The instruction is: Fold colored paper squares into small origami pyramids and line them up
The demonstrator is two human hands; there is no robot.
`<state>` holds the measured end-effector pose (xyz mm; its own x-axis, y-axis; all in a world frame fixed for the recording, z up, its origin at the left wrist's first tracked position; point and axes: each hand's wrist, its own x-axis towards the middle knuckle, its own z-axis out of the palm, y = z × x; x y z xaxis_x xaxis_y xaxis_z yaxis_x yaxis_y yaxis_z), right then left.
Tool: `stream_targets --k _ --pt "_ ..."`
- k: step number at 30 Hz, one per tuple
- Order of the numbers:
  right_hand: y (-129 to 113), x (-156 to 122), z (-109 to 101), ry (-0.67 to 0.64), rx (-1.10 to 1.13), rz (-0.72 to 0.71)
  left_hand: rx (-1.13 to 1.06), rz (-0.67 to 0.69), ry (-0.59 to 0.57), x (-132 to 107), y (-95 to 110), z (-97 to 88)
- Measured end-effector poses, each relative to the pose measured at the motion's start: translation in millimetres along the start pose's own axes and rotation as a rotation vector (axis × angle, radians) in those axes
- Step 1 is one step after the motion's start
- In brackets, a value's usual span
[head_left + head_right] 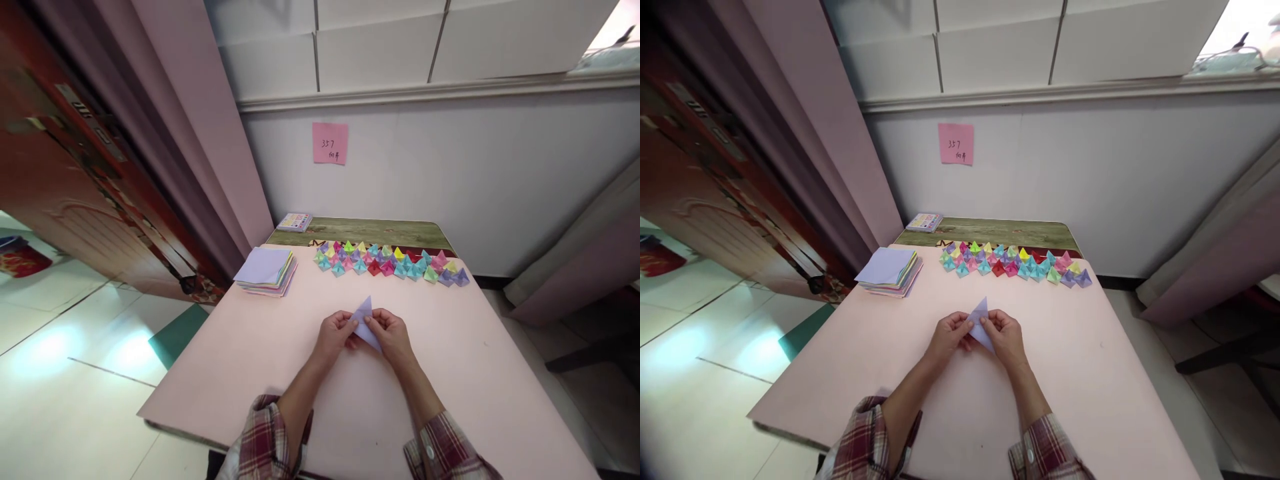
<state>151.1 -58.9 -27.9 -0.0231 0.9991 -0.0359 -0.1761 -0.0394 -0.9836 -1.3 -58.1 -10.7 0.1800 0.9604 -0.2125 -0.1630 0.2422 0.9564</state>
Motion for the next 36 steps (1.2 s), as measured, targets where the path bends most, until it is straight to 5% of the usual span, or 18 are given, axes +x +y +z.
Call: stream_targets --k 4,10,18,29,36 --pt "-3 -3 -3 -0.017 0.003 -0.015 0.008 -0.118 0.024 -6 5 1.1" --pt "-10 -7 -4 -0.079 -0.008 0.034 -0.126 0.000 0.266 -9 4 13.9" --pt "-10 -11 -6 -0.103 0.007 0.092 -0.202 0.027 0.334 -11 0 19.1" --pt "-22 -14 -12 -0.140 0.299 0.142 -0.402 -0.183 -0.083 -19 20 1.7" --pt "-25 -20 -3 -0.198 0.258 0.147 -0.423 -0.208 -0.171 -21 11 1.7"
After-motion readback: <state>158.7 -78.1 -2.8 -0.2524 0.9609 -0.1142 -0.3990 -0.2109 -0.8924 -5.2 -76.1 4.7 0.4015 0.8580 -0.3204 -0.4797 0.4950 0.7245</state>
